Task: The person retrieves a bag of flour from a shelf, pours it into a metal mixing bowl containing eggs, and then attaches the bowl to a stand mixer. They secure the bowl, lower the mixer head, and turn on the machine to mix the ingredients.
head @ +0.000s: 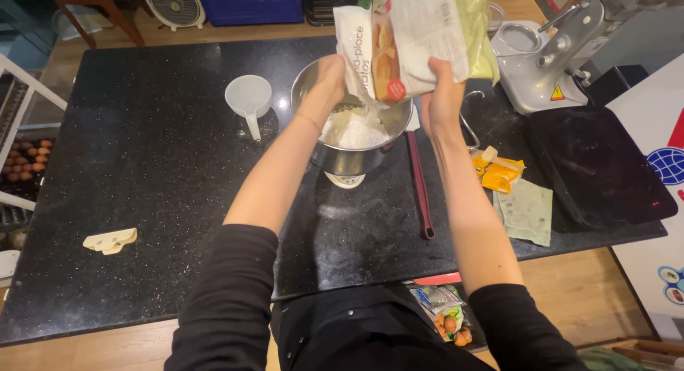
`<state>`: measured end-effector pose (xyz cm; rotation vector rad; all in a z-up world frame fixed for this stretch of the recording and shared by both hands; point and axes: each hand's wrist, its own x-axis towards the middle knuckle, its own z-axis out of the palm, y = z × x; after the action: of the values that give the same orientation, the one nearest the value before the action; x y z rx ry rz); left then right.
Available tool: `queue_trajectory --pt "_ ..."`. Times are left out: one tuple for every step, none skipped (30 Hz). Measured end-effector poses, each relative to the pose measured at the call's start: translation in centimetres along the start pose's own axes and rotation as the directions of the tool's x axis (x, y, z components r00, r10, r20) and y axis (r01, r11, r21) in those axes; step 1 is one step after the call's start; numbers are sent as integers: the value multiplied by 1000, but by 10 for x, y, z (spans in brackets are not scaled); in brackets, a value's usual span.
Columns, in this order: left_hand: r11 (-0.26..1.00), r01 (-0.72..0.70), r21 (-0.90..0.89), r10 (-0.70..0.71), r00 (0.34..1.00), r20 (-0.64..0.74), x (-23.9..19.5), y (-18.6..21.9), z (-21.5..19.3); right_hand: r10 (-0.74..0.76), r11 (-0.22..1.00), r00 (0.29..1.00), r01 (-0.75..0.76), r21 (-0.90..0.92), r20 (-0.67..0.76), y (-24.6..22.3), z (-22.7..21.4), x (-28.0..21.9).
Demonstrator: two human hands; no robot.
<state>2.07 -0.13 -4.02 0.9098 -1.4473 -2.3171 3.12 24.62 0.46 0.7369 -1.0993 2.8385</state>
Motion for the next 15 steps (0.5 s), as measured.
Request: queue_trajectory --pt "997 -74 -3 74 997 -29 14 -7 -1 27 1000 999 -27 -4 21 2 -2 0" --pt "989 -147 -1 147 987 -59 28 -14 -3 54 999 998 -53 -6 41 4 -4 -1" --pt "989 -148 -1 147 987 -60 33 -17 -7 54 999 998 -54 -5 41 -2 3 -3" --pt "981 -191 17 192 978 -86 38 -21 -9 66 998 998 -66 9 -16 -9 10 -4" --pt "972 -234 36 237 965 -112 43 -24 -11 78 997 994 -76 23 -73 -17 16 -4" --pt "972 -234 36 236 965 -113 21 -12 -13 79 997 994 -77 24 -72 -16 15 -4" --pt "980 -147 132 161 982 -102 0 0 -14 101 995 989 -98 32 -111 -15 15 -2" --pt "972 -58 226 82 992 -96 -21 10 -15 121 992 981 -117 39 -152 -15 13 -2" --pt "972 -56 227 79 992 -95 -16 9 -23 122 992 981 -117 38 -154 -21 11 1" --pt "945 -157 287 150 988 49 -11 9 -30 187 977 946 -151 150 -266 -28 10 6" --pt "907 -263 330 207 959 195 -5 9 -38 260 950 893 -168 263 -367 -34 9 10" --pt "907 -261 331 205 959 195 -6 21 -50 261 950 892 -169 263 -368 -37 3 10" --pt "865 -326 381 245 938 245 -7 34 -62 321 915 876 -190 355 -361 -40 -3 9" --pt "814 -395 426 284 910 300 -6 50 -72 376 872 860 -202 445 -346 -43 -8 12" --pt "813 -398 426 286 909 303 -18 64 -89 373 873 861 -199 445 -346 -40 -20 11"
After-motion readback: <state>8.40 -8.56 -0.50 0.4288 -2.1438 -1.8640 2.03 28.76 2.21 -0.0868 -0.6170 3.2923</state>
